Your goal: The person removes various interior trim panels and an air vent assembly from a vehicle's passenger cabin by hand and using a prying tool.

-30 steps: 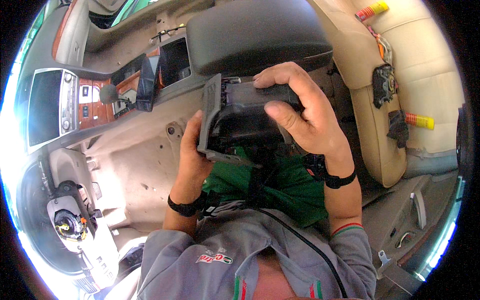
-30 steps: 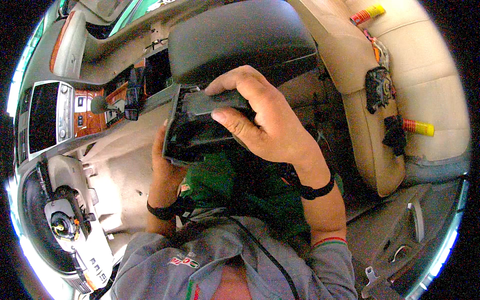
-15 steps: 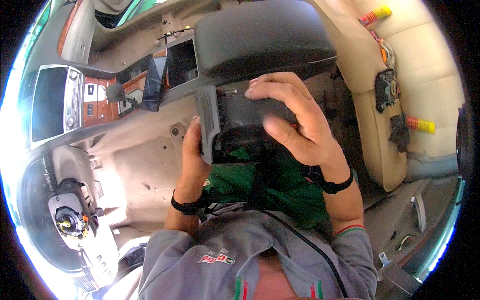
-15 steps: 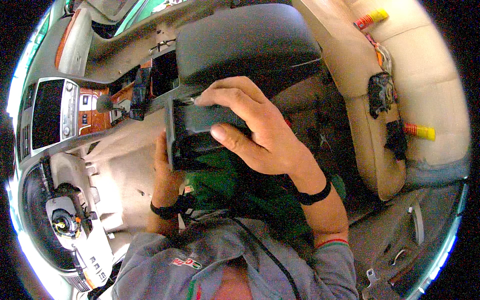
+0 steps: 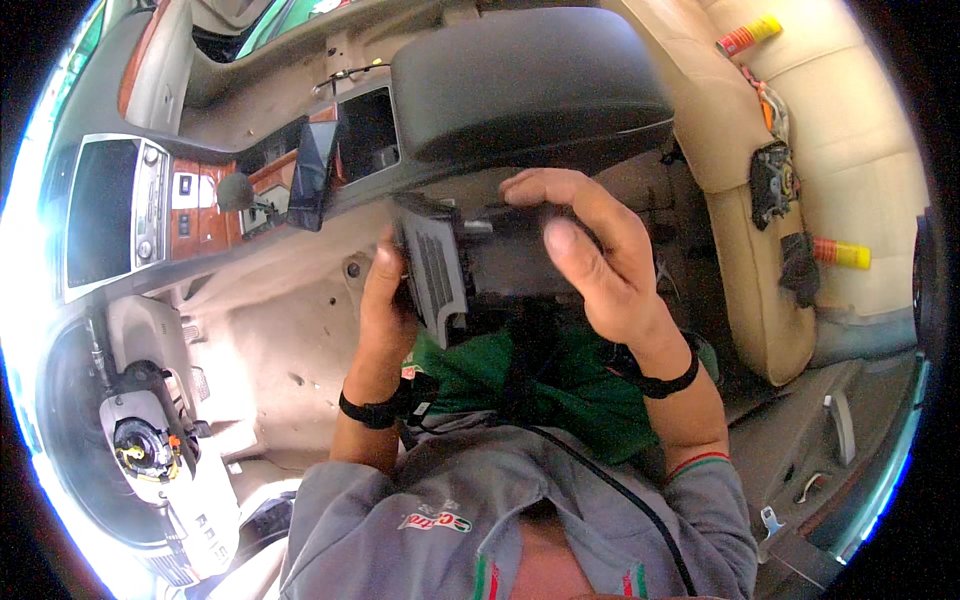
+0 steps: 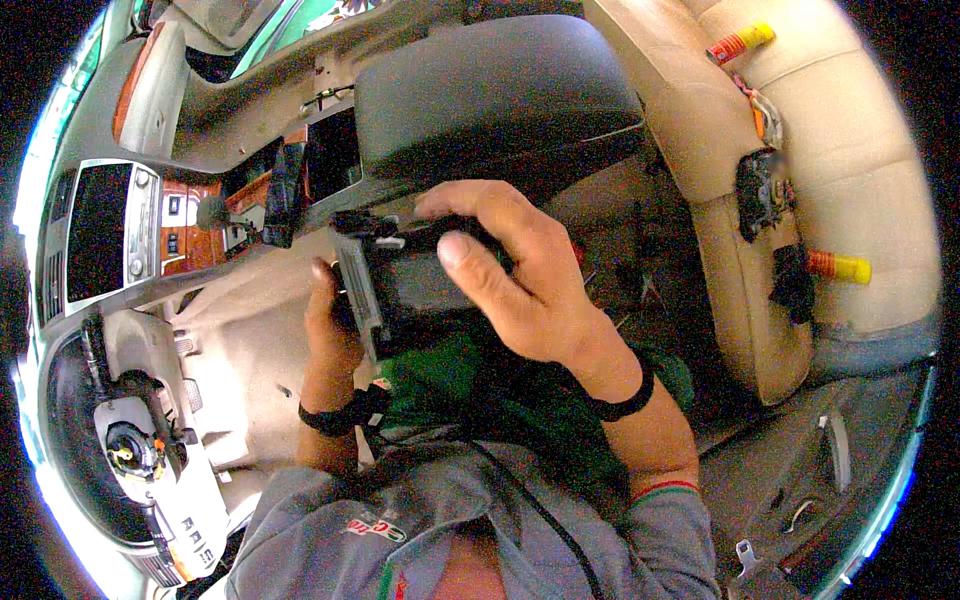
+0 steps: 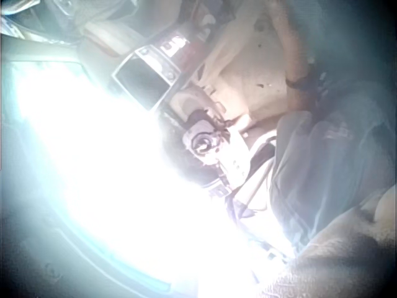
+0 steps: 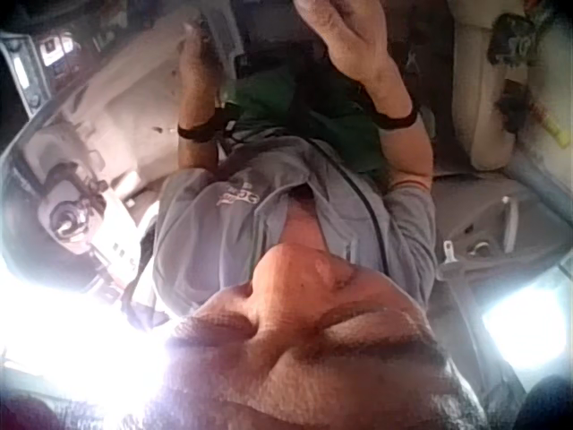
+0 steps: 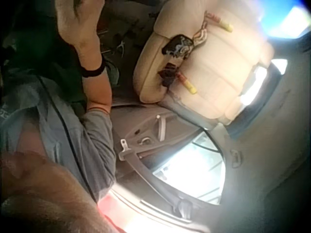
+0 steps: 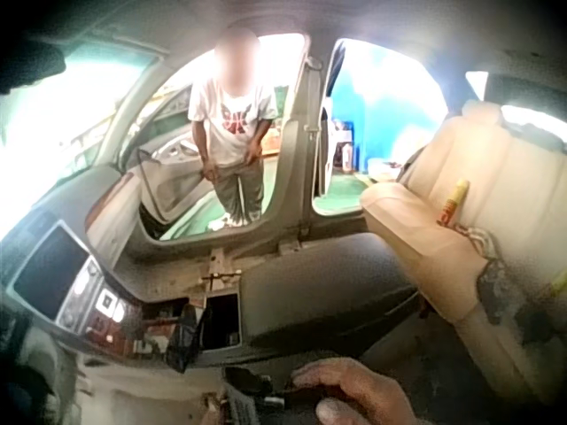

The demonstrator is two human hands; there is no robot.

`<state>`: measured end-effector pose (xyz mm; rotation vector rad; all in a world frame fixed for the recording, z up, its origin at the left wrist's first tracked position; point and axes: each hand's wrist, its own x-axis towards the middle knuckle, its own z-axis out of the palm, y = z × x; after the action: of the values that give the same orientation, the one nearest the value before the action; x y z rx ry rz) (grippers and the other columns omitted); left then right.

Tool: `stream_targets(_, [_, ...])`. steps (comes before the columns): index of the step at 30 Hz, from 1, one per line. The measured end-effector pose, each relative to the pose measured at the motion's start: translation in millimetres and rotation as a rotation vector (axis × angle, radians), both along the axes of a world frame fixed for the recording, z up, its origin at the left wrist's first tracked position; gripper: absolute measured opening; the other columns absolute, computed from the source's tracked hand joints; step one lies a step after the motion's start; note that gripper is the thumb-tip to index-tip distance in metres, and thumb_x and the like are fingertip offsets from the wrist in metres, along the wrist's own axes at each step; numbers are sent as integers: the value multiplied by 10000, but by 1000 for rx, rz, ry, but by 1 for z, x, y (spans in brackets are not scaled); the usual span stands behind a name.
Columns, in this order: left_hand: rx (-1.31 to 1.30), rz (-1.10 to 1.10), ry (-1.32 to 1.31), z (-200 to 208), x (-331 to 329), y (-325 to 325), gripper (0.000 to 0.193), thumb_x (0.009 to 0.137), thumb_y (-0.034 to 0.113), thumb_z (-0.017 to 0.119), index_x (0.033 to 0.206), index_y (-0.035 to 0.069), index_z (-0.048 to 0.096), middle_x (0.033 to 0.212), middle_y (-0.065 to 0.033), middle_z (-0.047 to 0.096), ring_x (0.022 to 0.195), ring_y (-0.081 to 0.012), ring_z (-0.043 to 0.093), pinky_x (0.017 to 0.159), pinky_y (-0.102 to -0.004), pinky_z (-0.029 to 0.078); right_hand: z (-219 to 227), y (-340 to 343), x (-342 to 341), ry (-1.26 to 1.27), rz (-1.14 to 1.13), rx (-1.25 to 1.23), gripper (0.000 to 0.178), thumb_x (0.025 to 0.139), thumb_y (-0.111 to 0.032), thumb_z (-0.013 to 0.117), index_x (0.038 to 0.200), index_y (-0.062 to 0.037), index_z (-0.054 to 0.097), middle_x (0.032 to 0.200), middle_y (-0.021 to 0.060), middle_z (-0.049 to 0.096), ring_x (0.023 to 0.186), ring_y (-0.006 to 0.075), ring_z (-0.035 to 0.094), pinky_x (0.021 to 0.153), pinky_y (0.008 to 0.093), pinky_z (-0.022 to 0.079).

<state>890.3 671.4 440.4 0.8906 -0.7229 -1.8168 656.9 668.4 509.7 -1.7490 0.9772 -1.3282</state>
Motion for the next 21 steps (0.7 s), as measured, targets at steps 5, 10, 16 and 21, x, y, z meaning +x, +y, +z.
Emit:
stream_targets(5, [-219,-26,-274,11,-2,-4,1231,655,755,761,1495,2,269,1365,-180,501,1272,-293,505,1068,-396,409,8,-2,0,142,112,-141,392,923,-313,628,1162,-2,608,1198,174,633,1134,348,581,1040,435,401])
stream_targets(10, [-207,5,-242,3,-1,-5,1346,541,693,862,1504,10,214,1385,-166,474,1276,-283,500,1069,-402,410,9,1,4,248,-4,-216,429,901,-340,617,1180,-15,592,1275,205,587,1193,398,529,1061,473,373])
stream_targets(16, [-333,-26,-311,0,5,-7,1409,464,618,920,1503,23,177,1375,-146,470,1273,-271,494,1067,-400,414,-2,1,3,228,-27,-281,396,897,-326,574,1142,-16,588,1225,218,608,1137,409,545,1023,487,393])
stream_targets(21, [-219,-26,-229,3,-1,-5,1321,511,560,940,1479,23,219,1347,-148,490,1259,-270,502,1060,-394,418,-12,1,6,141,-48,-281,289,908,-232,550,1090,-12,594,1127,194,638,1052,373,580,969,454,431])
